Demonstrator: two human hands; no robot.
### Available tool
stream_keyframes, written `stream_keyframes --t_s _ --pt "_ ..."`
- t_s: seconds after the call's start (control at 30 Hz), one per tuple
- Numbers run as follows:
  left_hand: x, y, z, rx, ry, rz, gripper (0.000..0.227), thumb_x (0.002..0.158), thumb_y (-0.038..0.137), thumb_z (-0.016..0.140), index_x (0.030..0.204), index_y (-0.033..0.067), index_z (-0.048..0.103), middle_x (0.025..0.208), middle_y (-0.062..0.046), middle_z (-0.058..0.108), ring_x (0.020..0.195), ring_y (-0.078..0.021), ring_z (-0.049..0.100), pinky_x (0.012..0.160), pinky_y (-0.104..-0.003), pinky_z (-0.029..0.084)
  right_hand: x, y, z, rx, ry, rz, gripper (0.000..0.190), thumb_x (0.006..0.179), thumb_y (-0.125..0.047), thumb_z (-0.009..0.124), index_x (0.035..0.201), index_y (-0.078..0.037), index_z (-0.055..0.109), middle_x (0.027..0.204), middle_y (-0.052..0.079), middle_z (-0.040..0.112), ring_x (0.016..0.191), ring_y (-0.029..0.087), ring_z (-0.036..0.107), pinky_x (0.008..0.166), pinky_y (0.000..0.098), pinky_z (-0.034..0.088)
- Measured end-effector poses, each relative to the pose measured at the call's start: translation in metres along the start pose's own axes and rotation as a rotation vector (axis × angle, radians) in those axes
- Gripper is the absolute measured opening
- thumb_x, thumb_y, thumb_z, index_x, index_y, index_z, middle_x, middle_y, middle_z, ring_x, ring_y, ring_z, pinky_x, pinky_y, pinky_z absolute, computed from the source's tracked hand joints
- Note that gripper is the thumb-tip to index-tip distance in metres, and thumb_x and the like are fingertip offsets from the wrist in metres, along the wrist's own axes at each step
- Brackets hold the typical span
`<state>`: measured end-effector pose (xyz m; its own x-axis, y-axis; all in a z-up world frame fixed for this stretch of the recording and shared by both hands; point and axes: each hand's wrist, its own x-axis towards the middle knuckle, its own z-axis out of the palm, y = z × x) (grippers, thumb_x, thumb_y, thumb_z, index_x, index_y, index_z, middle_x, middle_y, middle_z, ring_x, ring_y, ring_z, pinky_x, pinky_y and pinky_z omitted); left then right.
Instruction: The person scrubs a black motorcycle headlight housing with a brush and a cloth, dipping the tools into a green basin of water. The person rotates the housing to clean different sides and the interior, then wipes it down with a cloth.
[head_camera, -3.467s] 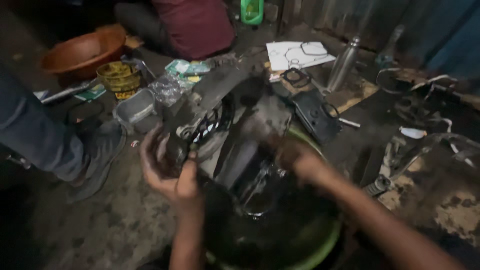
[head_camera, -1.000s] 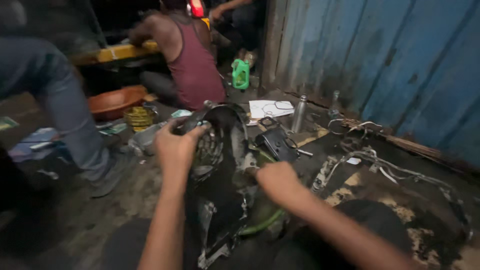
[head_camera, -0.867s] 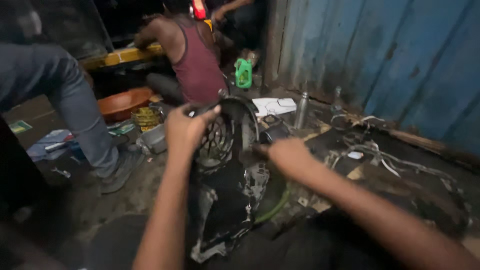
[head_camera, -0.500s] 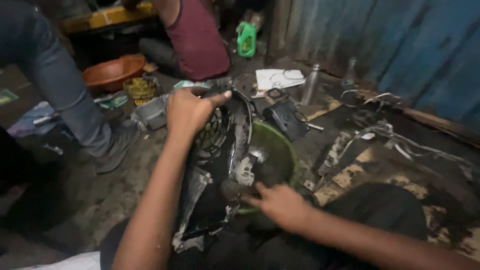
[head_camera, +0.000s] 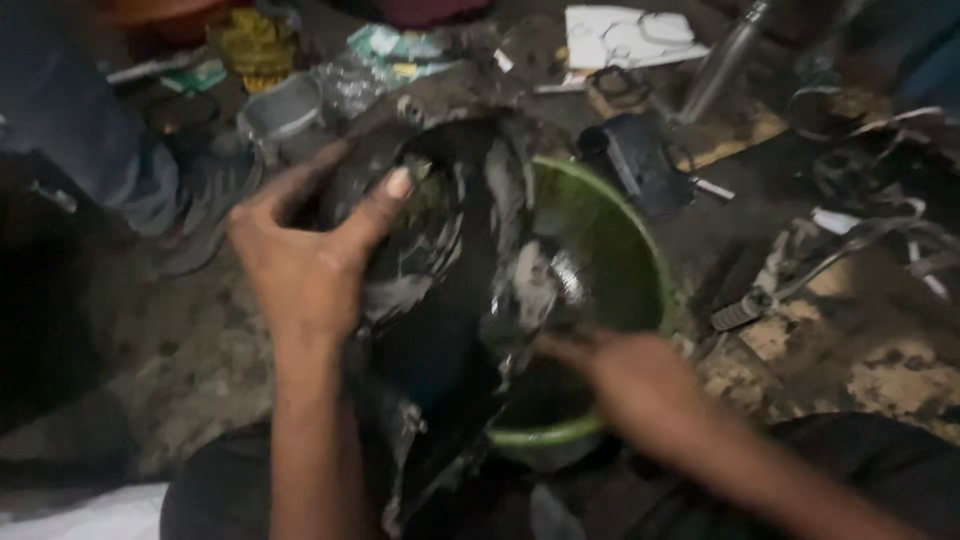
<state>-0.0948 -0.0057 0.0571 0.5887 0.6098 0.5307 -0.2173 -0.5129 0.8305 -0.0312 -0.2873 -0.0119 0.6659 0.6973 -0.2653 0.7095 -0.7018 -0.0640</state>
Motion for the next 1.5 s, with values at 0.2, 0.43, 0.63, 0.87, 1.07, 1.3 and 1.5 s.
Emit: stream_keyframes --t_s 0.2,0.43,0.63,0.87,1.07,1.3,1.5 --pt "0.002 0.003 -0.004 -0.182 0.063 0.087 0.059 0.085 0.032 0.084 0.127 -0.0064 0.071 0.109 -0.018 0.077 0.099 -0.0248 0.077 0.095 -0.035 0.061 -0.005 0.014 -0.049 0.195 0.388 0.093 0.09 0.08 -0.005 0.066 0.161 -0.033 0.039 0.118 0.018 0.071 0.075 0.033 0.074 0.07 0.0445 0.06" --pt "-0.016 0.024 -0.019 -0.189 0.328 0.177 0.055 0.093 0.034 0.075 0.13 -0.0069 0.07 0.101 -0.015 0.075 0.089 -0.0215 0.074 0.086 -0.033 0.06 -0.024 -0.028 -0.021 -0.159 0.131 0.201 0.086 0.09 -0.007 0.056 0.165 -0.035 0.026 0.141 0.024 0.057 0.067 0.03 0.074 0.059 0.0413 0.062" --pt "-0.018 0.039 -0.03 -0.131 0.421 0.135 0.053 0.097 0.033 0.075 0.129 -0.0087 0.07 0.099 -0.015 0.074 0.085 -0.0197 0.072 0.08 -0.034 0.061 -0.034 -0.006 -0.033 0.224 0.116 0.14 0.087 0.082 -0.014 0.068 0.159 -0.039 0.037 0.109 0.014 0.069 0.081 0.031 0.072 0.074 0.0465 0.058" --pt "-0.033 0.044 -0.016 -0.183 0.397 0.051 0.052 0.086 0.032 0.071 0.124 -0.0037 0.072 0.087 -0.015 0.072 0.067 -0.0217 0.064 0.065 -0.032 0.051 -0.028 -0.008 -0.028 0.096 0.087 0.227 0.093 0.086 -0.002 0.061 0.163 -0.036 0.022 0.115 0.017 0.066 0.093 0.033 0.071 0.085 0.0448 0.059" --pt "-0.038 0.032 -0.008 -0.167 0.382 0.338 0.054 0.1 0.032 0.074 0.135 -0.0093 0.067 0.118 -0.02 0.075 0.105 -0.0253 0.073 0.102 -0.035 0.058 -0.021 0.017 -0.026 0.269 0.533 0.024 0.083 0.088 -0.002 0.06 0.16 -0.032 0.034 0.12 0.019 0.068 0.092 0.034 0.071 0.083 0.0473 0.058" --pt "-0.034 0.018 -0.002 -0.385 0.343 0.402 0.077 0.102 0.042 0.076 0.155 -0.0047 0.045 0.148 -0.022 0.061 0.127 -0.0286 0.066 0.117 -0.04 0.052 -0.033 -0.008 0.042 0.35 0.172 -0.091 0.08 0.087 0.0 0.063 0.159 -0.029 0.041 0.11 0.015 0.069 0.089 0.028 0.071 0.079 0.0576 0.053" --pt "-0.024 -0.013 -0.008 -0.379 0.292 0.428 0.082 0.104 0.047 0.079 0.157 -0.0039 0.044 0.153 -0.022 0.055 0.134 -0.0292 0.059 0.12 -0.041 0.049 -0.001 0.015 0.009 0.392 0.185 0.205 0.078 0.084 0.001 0.058 0.154 -0.03 0.045 0.083 0.016 0.071 0.069 0.027 0.069 0.066 0.0412 0.056"
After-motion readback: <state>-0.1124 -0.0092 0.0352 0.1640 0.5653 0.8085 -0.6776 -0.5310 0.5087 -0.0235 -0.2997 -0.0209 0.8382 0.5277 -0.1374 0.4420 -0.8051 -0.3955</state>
